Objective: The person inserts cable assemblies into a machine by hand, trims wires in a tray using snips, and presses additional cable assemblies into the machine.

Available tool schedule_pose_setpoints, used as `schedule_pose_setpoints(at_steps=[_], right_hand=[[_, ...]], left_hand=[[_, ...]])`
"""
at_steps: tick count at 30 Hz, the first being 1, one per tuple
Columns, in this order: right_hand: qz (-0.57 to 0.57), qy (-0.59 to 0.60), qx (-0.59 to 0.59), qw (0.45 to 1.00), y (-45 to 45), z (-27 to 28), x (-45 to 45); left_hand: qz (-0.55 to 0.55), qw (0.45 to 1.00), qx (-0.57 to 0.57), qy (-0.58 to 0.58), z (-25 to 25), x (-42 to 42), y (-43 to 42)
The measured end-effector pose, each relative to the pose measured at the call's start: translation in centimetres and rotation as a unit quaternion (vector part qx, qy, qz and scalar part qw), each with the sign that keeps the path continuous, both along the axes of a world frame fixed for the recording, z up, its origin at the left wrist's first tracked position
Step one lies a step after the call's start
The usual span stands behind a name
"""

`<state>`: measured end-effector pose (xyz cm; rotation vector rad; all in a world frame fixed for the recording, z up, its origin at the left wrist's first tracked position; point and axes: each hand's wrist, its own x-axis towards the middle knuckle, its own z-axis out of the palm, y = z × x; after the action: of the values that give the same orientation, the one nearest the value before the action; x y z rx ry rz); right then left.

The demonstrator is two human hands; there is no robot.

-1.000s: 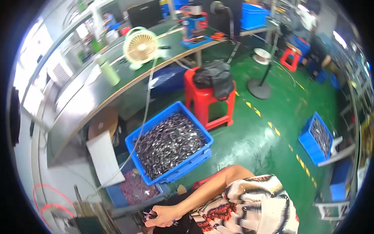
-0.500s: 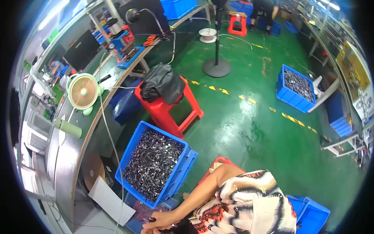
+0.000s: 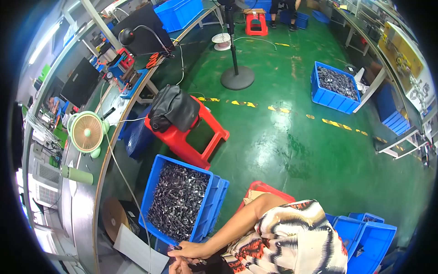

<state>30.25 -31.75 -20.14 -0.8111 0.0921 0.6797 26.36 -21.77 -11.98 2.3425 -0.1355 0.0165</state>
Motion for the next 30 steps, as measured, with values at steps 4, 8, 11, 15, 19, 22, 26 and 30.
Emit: schedule_pose_setpoints(at_steps=[4,8,11,15,19,22,26,30], right_hand=[[-0.026,0.025,0.074,0.997,-2.3,1.6,1.6],[-0.071,0.007,0.150,0.986,-2.3,1.6,2.5],[-0.086,-0.037,0.037,0.995,-1.6,2.1,2.6],[-0.054,-0.128,-0.319,0.938,-1.3,3.6,1.4],[-0.023,-0.128,-0.407,0.904,-0.6,3.8,0.4],[-0.076,-0.156,-0.499,0.849,0.8,3.0,-0.3],[-0.099,-0.196,-0.547,0.807,1.7,0.7,-0.1],[0.095,-0.155,-0.083,0.980,-2.5,-2.4,2.9]], left_hand=[[0.089,0.990,-0.100,0.031,0.3,0.2,-1.5],[0.153,0.873,-0.463,0.029,-3.4,1.4,-3.0],[0.161,0.886,-0.431,0.064,-3.8,2.0,-3.7],[0.147,0.907,-0.386,0.081,-3.5,2.0,-3.7],[0.135,0.917,-0.363,0.092,-3.5,2.0,-3.8],[0.127,0.921,-0.354,0.099,-3.7,2.2,-3.9],[0.119,0.922,-0.352,0.106,-3.7,2.3,-4.0],[0.109,0.922,-0.353,0.117,-3.9,2.6,-4.2]])
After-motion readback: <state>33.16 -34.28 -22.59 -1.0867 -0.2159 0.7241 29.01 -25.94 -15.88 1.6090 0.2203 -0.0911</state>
